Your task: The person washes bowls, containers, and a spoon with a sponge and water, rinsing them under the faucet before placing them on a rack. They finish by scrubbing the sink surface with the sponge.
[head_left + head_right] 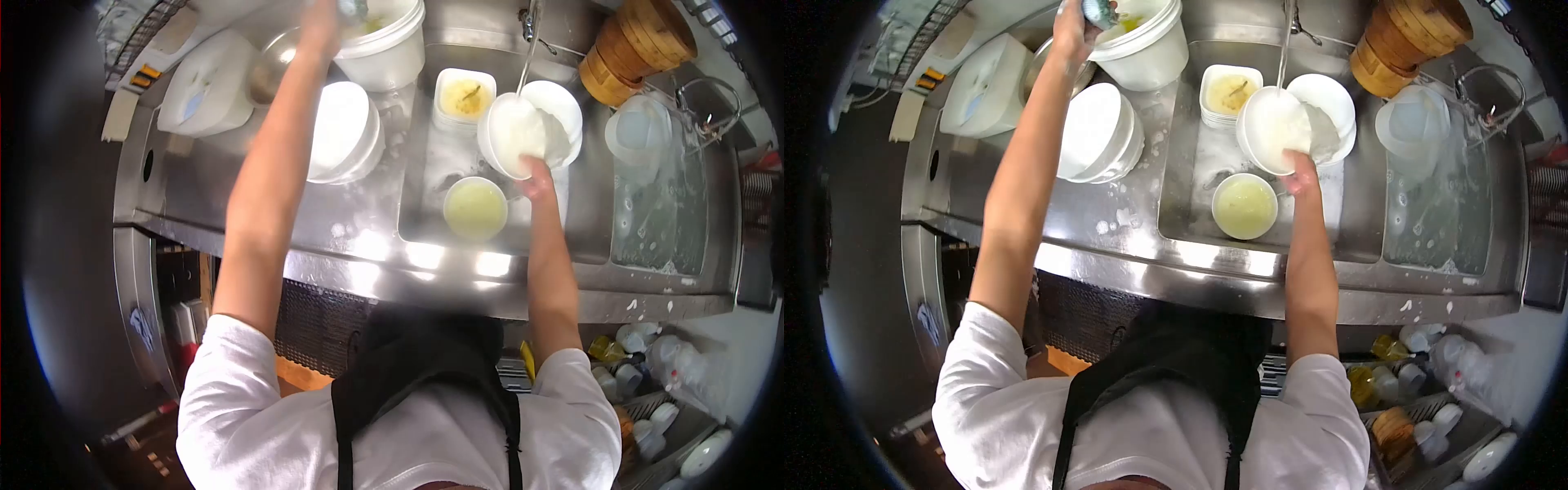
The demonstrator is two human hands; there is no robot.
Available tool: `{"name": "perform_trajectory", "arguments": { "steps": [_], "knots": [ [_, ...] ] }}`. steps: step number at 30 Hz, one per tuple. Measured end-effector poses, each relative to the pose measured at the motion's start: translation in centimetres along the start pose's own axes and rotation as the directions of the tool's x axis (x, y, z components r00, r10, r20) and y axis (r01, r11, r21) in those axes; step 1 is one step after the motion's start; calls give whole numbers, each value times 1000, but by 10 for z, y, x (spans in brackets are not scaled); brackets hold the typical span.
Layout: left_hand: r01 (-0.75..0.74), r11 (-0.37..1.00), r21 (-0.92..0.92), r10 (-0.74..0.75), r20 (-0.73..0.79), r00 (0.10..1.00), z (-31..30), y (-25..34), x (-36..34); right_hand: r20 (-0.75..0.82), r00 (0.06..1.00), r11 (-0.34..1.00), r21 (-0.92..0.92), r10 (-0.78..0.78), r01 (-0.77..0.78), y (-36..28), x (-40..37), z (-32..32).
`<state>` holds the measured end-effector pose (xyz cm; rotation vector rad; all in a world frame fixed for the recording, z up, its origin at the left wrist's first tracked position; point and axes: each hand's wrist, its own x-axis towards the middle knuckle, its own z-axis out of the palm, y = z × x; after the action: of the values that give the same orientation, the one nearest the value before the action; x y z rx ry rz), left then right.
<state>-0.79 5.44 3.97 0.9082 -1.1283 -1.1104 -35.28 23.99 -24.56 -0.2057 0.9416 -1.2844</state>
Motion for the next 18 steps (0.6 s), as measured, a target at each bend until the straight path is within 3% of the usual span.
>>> {"name": "perform_trajectory", "arguments": {
  "steps": [1,3,4,5,6,7,8,9,10,13,14,16,17,18],
  "knots": [
    [64,959,-278,-53,45,998,3,12,-18,39,999,998,57,24,-27,-11,-5,11],
    [197,966,-166,-189,63,980,19,35,-67,112,993,999,20,40,-43,-40,-21,30],
    [215,950,-226,-191,124,974,23,34,-92,151,987,999,-2,52,-52,-56,-30,41],
    [233,931,-282,-186,185,965,26,23,-118,28,1000,978,-208,-10,16,-72,-38,57],
    [356,899,-254,-316,185,930,34,12,-146,-75,992,909,-412,-105,65,-86,-47,76],
    [478,848,-229,-444,184,877,42,-4,-171,-153,963,797,-598,-223,90,-95,-55,89],
    [504,863,-11,-493,195,848,44,-24,-189,-31,912,542,-812,-410,216,-101,-65,98],
    [568,820,-70,-545,209,812,55,-47,-208,145,826,217,-927,-544,306,-106,-75,103],
    [609,792,39,-604,194,773,64,-70,-222,351,711,-136,-929,-609,343,-109,-83,104],
    [568,792,224,-607,192,771,104,-115,-252,677,395,-455,-721,-620,523,-107,-103,90],
    [575,761,300,-634,158,757,119,-124,-254,654,414,-398,-734,-633,550,-104,-112,88],
    [275,719,638,-368,14,930,157,-139,-261,358,646,-20,-884,-674,468,-90,-113,80],
    [113,620,777,-237,48,970,174,-149,-271,193,748,173,-908,-635,382,-79,-109,71],
    [-42,472,881,-117,109,987,190,-160,-285,135,805,336,-859,-578,386,-64,-98,52]
  ]
}}
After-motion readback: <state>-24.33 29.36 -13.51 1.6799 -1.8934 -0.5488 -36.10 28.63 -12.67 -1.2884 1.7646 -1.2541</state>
